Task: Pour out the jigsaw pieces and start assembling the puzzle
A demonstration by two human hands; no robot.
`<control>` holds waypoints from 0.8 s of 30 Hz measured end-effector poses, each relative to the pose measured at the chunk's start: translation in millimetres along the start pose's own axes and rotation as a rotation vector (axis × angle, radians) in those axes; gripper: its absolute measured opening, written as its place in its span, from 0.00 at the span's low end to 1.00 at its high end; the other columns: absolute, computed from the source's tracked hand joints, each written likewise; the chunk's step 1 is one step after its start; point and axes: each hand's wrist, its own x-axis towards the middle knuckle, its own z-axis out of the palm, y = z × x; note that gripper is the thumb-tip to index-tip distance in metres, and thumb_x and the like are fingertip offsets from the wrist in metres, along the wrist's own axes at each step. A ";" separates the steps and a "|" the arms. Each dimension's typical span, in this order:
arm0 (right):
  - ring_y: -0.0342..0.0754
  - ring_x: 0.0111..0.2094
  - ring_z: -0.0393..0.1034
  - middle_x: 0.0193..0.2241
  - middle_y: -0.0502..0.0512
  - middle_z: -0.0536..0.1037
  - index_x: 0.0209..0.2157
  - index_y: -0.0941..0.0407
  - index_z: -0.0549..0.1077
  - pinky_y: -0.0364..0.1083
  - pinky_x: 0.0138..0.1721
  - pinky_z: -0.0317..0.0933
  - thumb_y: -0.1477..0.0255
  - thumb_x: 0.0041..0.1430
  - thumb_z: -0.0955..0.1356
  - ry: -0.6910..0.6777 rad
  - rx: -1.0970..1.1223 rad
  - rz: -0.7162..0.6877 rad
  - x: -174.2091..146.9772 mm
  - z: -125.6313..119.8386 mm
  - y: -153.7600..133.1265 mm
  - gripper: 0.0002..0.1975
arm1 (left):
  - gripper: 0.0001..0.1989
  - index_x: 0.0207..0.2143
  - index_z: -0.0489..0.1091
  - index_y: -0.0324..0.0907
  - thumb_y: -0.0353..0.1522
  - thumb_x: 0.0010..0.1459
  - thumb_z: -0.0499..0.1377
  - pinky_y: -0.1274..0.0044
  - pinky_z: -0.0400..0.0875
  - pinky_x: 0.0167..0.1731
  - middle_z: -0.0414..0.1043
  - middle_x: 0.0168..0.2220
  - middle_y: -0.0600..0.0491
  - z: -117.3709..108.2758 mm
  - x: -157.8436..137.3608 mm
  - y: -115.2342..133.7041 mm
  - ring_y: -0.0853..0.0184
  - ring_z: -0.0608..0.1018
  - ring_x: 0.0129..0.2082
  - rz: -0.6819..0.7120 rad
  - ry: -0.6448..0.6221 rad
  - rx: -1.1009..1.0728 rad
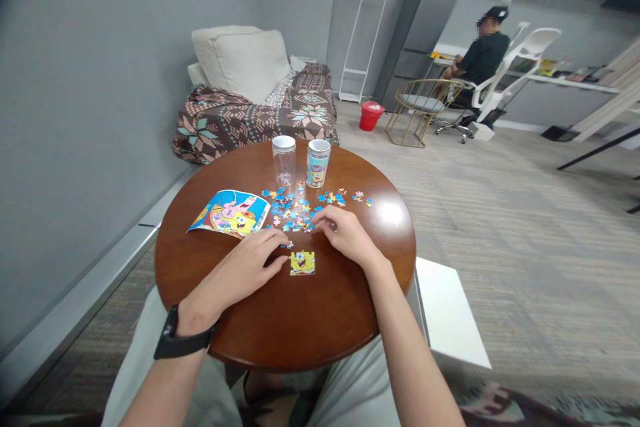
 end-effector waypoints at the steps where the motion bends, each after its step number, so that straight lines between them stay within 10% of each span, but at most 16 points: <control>1: 0.47 0.37 0.74 0.34 0.54 0.79 0.34 0.54 0.75 0.48 0.42 0.67 0.79 0.58 0.64 -0.001 -0.027 -0.016 0.2 -0.8 -0.4 0.09 | 0.07 0.42 0.68 0.42 0.29 0.61 0.54 0.65 0.69 0.51 0.72 0.44 0.49 -0.3 0.1 0.2 0.61 0.74 0.46 0.001 0.001 0.001; 24: 0.44 0.27 0.72 0.26 0.51 0.77 0.33 0.56 0.74 0.44 0.33 0.66 0.71 0.60 0.66 -0.083 0.070 0.109 -0.3 -0.6 -7.4 0.05 | 0.10 0.42 0.73 0.41 0.29 0.63 0.54 0.65 0.68 0.53 0.72 0.45 0.49 -0.1 1.5 0.0 0.62 0.74 0.47 0.022 -0.004 0.023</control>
